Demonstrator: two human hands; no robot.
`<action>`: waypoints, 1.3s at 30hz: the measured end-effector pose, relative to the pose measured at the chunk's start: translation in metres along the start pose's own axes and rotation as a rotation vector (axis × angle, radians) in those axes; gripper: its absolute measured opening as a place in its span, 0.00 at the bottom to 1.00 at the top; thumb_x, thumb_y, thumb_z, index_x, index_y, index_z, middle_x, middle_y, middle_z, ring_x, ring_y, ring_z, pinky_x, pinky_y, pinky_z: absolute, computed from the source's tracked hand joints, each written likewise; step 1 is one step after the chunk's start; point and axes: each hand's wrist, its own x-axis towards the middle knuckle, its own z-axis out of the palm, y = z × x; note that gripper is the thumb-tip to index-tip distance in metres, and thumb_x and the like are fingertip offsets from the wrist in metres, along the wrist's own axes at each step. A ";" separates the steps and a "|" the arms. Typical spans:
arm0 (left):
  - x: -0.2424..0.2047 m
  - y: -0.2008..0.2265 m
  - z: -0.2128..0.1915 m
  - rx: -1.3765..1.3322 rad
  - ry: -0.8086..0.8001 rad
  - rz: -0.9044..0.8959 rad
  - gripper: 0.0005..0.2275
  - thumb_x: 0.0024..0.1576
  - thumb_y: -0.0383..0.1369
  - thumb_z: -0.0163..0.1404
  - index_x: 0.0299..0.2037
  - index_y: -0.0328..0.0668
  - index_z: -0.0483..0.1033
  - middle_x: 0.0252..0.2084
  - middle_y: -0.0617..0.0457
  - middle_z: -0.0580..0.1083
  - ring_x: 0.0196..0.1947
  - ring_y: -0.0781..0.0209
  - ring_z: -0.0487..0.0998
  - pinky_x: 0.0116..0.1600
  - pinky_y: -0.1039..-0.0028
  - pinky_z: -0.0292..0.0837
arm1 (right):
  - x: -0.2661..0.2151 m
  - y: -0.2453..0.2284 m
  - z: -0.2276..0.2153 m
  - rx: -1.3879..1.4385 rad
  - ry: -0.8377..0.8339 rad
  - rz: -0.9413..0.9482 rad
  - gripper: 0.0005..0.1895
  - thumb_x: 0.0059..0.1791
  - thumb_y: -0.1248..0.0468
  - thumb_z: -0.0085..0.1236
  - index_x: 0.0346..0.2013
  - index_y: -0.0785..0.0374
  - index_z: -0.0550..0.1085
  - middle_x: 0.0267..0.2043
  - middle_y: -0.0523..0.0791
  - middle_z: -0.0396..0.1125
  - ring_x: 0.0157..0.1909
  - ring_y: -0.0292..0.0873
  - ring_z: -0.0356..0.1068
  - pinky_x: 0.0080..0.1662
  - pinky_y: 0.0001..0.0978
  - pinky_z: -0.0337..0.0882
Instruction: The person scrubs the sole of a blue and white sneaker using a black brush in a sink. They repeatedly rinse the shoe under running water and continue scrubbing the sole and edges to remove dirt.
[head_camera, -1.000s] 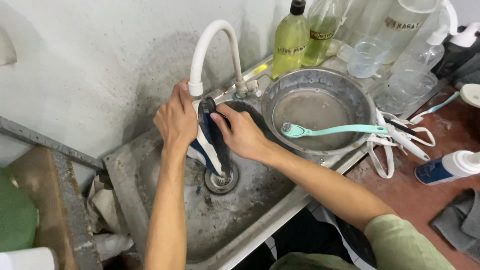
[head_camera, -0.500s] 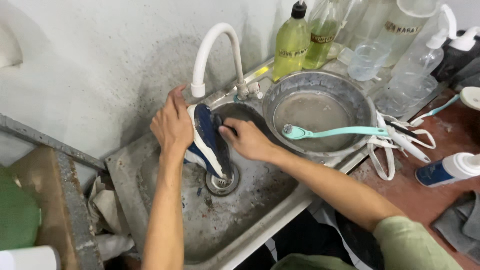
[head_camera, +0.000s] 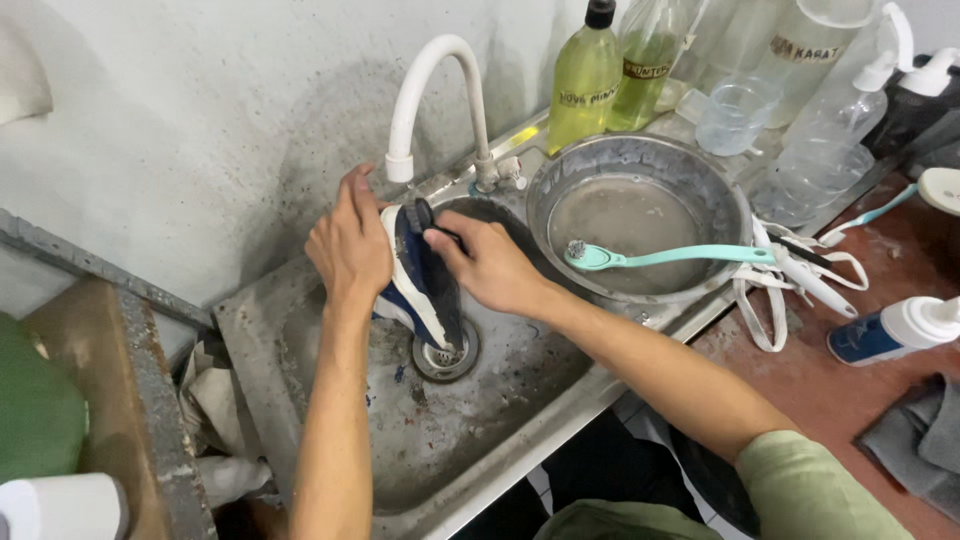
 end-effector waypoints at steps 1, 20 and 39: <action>-0.005 -0.002 -0.002 0.004 -0.002 -0.008 0.25 0.83 0.45 0.27 0.74 0.55 0.79 0.45 0.54 0.91 0.49 0.31 0.90 0.59 0.36 0.81 | -0.002 0.013 0.010 0.003 -0.008 0.003 0.16 0.67 0.51 0.53 0.43 0.57 0.78 0.36 0.62 0.77 0.46 0.73 0.82 0.46 0.60 0.79; 0.000 0.001 -0.004 0.024 0.007 -0.029 0.24 0.83 0.46 0.28 0.73 0.57 0.79 0.45 0.56 0.91 0.49 0.27 0.90 0.59 0.33 0.79 | -0.001 0.035 0.013 0.001 0.019 0.016 0.17 0.68 0.53 0.52 0.42 0.59 0.78 0.27 0.57 0.76 0.35 0.58 0.82 0.42 0.50 0.78; -0.015 0.013 -0.015 -0.009 -0.012 0.008 0.24 0.82 0.46 0.31 0.73 0.51 0.81 0.43 0.47 0.90 0.46 0.23 0.89 0.57 0.30 0.80 | -0.011 0.096 0.012 -0.126 -0.151 0.180 0.18 0.68 0.55 0.53 0.43 0.63 0.82 0.29 0.60 0.78 0.35 0.65 0.82 0.40 0.53 0.78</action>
